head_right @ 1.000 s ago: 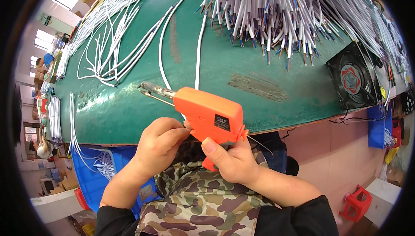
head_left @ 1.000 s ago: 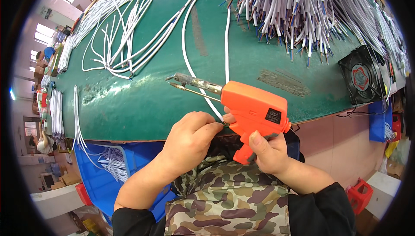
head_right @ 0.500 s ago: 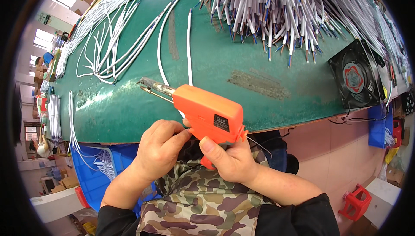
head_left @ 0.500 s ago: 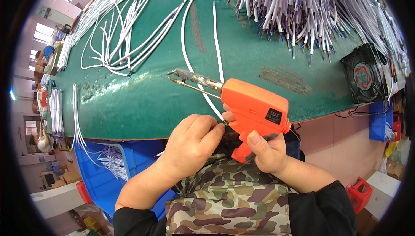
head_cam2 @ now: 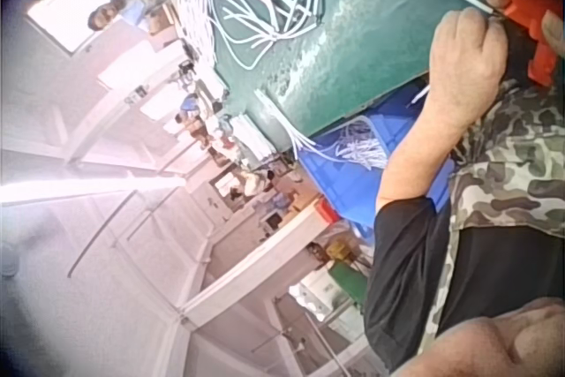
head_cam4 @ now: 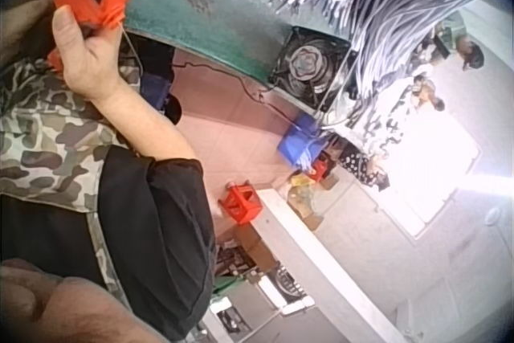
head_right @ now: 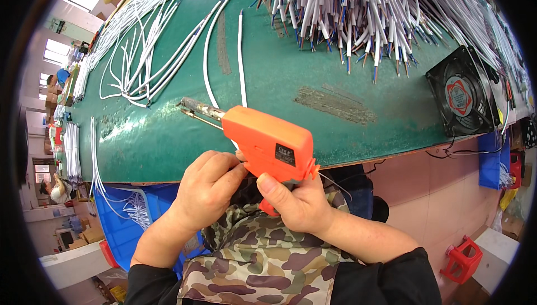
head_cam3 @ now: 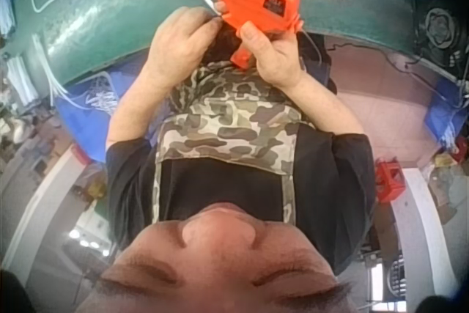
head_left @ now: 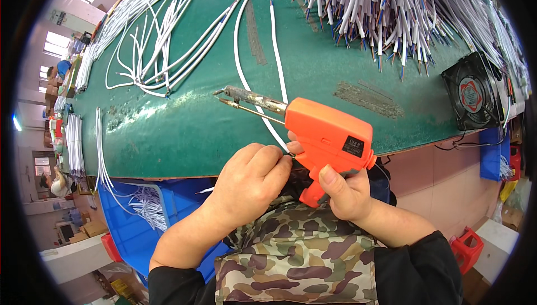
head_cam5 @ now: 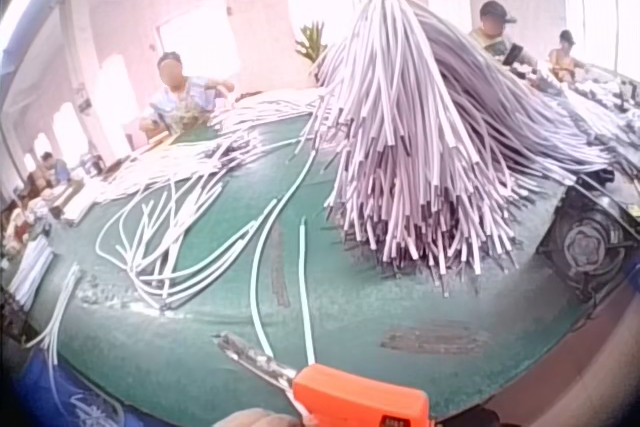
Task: The person solders wires together using a soldering gun and places the soldered wires into a blue bin.
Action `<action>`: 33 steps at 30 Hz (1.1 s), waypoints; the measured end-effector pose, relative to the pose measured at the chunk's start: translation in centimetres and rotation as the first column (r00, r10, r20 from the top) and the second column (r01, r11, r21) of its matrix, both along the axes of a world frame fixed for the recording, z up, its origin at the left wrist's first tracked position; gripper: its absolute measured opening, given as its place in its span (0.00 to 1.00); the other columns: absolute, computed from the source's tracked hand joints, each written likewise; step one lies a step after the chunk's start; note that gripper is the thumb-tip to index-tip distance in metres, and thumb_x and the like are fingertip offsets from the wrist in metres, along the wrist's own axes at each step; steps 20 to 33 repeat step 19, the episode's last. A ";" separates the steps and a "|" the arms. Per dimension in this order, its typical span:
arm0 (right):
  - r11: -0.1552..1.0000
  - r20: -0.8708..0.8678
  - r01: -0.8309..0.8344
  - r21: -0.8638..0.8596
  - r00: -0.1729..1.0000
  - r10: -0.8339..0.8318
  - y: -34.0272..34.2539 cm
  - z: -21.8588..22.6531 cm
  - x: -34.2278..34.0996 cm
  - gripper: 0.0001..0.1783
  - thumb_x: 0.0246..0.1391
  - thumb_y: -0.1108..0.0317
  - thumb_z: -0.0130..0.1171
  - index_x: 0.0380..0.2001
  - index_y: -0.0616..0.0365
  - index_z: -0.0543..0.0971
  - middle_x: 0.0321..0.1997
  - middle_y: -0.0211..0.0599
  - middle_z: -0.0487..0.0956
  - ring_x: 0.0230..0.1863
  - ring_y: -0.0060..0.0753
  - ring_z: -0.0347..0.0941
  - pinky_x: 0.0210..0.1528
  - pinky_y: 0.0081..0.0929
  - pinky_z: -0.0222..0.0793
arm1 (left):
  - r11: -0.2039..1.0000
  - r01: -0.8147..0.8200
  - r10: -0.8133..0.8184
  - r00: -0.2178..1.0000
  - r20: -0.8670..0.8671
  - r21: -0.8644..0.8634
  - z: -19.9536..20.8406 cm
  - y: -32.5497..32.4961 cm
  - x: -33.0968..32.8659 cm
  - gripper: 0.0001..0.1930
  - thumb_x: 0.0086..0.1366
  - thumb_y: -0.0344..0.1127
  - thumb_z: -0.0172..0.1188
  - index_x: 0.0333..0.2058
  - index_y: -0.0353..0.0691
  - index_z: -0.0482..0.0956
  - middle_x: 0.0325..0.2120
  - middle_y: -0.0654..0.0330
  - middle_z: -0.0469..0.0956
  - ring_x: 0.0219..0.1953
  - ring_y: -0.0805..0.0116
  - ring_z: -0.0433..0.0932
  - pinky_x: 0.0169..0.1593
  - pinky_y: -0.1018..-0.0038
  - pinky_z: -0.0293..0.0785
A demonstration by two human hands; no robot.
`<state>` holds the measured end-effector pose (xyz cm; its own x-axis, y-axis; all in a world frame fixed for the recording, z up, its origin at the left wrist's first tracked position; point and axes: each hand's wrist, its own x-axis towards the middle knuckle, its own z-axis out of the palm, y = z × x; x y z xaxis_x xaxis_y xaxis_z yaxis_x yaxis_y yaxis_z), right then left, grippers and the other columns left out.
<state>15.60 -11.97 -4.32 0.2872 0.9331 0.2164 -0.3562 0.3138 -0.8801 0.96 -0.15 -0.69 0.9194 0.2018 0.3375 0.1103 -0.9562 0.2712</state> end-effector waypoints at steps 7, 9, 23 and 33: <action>0.999 -0.022 0.028 -0.045 0.999 -0.029 -2.8 -0.6 0.9 0.31 0.62 0.54 0.49 0.58 0.70 0.63 0.57 0.50 0.71 0.60 0.45 0.67 0.63 0.44 0.60 | 0.999 0.040 -0.041 0.999 0.008 0.016 0.1 -0.1 0.3 0.08 0.47 0.25 0.59 0.29 0.32 0.76 0.27 0.57 0.70 0.28 0.62 0.72 0.31 0.68 0.70; 0.975 0.059 0.065 -0.214 0.997 -0.054 -6.2 0.0 1.4 0.37 0.61 0.46 0.49 0.58 0.70 0.63 0.56 0.46 0.72 0.57 0.39 0.68 0.58 0.41 0.64 | 0.999 0.039 -0.039 0.999 0.010 0.016 0.1 -0.1 0.3 0.07 0.48 0.25 0.59 0.29 0.33 0.76 0.27 0.57 0.70 0.28 0.62 0.72 0.31 0.68 0.70; 0.964 0.700 0.265 -0.007 0.690 -0.185 -13.3 -0.6 2.1 0.18 0.54 0.61 0.55 0.44 0.60 0.76 0.38 0.43 0.81 0.38 0.45 0.79 0.40 0.34 0.75 | 0.998 0.037 -0.036 0.999 -0.003 0.051 0.1 -0.3 0.4 0.04 0.51 0.24 0.61 0.27 0.33 0.75 0.27 0.58 0.69 0.28 0.62 0.72 0.31 0.68 0.70; 0.964 0.700 0.265 -0.007 0.690 -0.185 -13.3 -0.6 2.1 0.18 0.54 0.61 0.55 0.44 0.60 0.76 0.38 0.43 0.81 0.38 0.45 0.79 0.40 0.34 0.75 | 0.998 0.037 -0.036 0.999 -0.003 0.051 0.1 -0.3 0.4 0.04 0.51 0.24 0.61 0.27 0.33 0.75 0.27 0.58 0.69 0.28 0.62 0.72 0.31 0.68 0.70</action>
